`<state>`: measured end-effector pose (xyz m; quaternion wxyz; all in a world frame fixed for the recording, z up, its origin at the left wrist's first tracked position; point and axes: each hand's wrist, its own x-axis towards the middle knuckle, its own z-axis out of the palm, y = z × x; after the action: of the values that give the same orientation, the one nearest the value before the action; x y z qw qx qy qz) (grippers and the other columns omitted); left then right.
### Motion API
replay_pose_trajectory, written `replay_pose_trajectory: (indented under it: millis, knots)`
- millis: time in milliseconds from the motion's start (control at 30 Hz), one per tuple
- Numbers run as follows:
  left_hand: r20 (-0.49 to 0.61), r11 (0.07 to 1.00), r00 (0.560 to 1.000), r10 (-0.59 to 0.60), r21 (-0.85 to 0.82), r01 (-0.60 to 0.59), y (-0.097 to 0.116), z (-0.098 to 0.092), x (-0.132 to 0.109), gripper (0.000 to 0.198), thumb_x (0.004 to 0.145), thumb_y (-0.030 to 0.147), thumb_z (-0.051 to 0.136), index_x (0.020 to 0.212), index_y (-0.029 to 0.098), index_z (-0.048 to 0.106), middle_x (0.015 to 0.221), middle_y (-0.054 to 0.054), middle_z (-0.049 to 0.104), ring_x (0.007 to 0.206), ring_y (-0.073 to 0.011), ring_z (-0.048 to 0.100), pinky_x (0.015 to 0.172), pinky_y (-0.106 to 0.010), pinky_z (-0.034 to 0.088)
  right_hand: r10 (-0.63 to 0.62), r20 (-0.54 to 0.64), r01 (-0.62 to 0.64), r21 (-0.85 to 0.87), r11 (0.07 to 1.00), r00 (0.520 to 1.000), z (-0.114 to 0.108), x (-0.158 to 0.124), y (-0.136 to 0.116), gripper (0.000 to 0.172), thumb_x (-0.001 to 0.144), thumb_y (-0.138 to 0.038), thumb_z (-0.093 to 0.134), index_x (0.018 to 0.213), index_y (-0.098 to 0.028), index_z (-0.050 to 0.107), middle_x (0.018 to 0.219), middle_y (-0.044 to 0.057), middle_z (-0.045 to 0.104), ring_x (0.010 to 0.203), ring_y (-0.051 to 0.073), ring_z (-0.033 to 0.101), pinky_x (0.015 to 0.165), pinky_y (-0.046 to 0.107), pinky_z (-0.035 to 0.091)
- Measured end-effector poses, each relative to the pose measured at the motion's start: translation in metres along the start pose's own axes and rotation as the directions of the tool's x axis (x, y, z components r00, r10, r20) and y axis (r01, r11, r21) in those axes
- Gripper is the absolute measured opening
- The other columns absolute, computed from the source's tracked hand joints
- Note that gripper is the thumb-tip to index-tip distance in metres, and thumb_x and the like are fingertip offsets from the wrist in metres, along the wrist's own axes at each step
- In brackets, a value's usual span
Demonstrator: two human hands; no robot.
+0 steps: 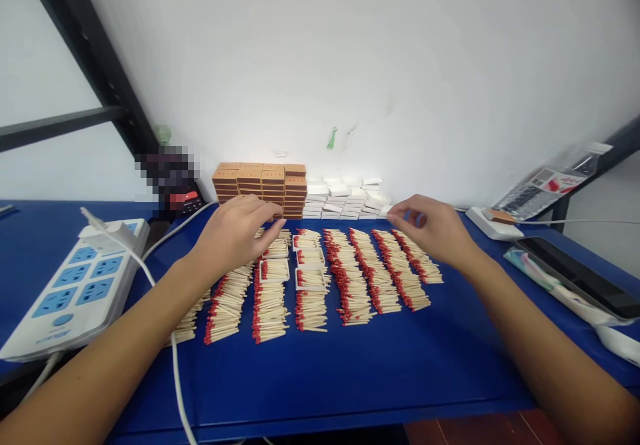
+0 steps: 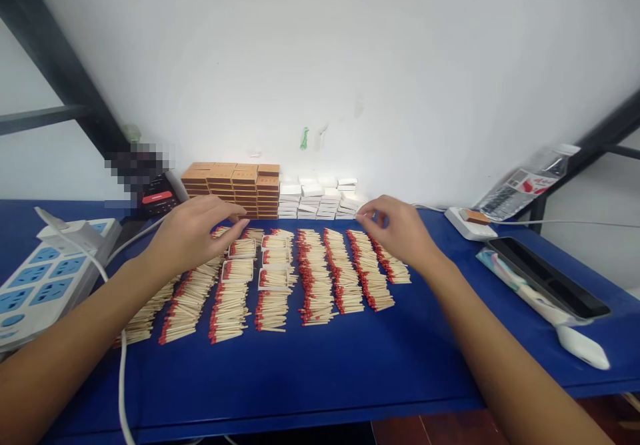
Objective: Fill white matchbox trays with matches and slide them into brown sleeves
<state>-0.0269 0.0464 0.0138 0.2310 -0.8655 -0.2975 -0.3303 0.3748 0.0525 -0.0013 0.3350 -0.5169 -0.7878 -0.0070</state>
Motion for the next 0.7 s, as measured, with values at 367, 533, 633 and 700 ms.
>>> replay_pose_trajectory:
  millis: [367,533,633,700]
  knots:
    - [0.025,1.0,1.0,-0.018,0.017,0.017,-0.003,-0.001,0.0,0.024,0.108,0.03,0.059,0.103,0.014,0.076,0.088,-0.007,0.08,0.08,-0.0243,0.075,0.076,-0.04,0.058,-0.285,0.361,0.2,0.255,0.946,0.888,0.042,-0.01,-0.125,0.012,0.102,-0.03,0.071,0.11,-0.021,0.073,0.109,0.008,0.068,0.094,0.02,0.064,0.08,0.034,0.051]
    - [0.034,0.999,0.999,0.003,0.05,-0.005,-0.003,-0.002,0.001,0.024,0.107,0.028,0.058,0.101,0.015,0.076,0.084,-0.007,0.078,0.078,-0.0247,0.074,0.072,-0.04,0.057,-0.333,0.417,0.214,0.308,0.927,0.846,0.045,-0.02,-0.135,0.004,0.102,-0.024,0.073,0.102,-0.021,0.075,0.103,0.006,0.065,0.093,0.019,0.064,0.08,0.031,0.05]
    - [0.025,0.998,1.0,0.011,0.058,-0.012,-0.003,-0.002,0.001,0.023,0.107,0.028,0.058,0.099,0.015,0.076,0.083,-0.006,0.078,0.076,-0.0246,0.073,0.07,-0.039,0.057,-0.343,0.426,0.228,0.299,0.927,0.837,0.048,-0.021,-0.138,0.009,0.105,-0.021,0.067,0.099,-0.019,0.074,0.103,0.006,0.064,0.09,0.018,0.064,0.078,0.031,0.05]
    - [0.02,0.998,1.0,0.013,0.054,-0.014,-0.004,-0.002,0.001,0.023,0.107,0.028,0.058,0.1,0.015,0.076,0.083,-0.006,0.078,0.076,-0.0242,0.073,0.071,-0.039,0.057,-0.345,0.434,0.241,0.277,0.93,0.832,0.047,-0.02,-0.139,0.012,0.107,-0.02,0.063,0.099,-0.018,0.072,0.104,0.007,0.064,0.09,0.019,0.065,0.078,0.032,0.051]
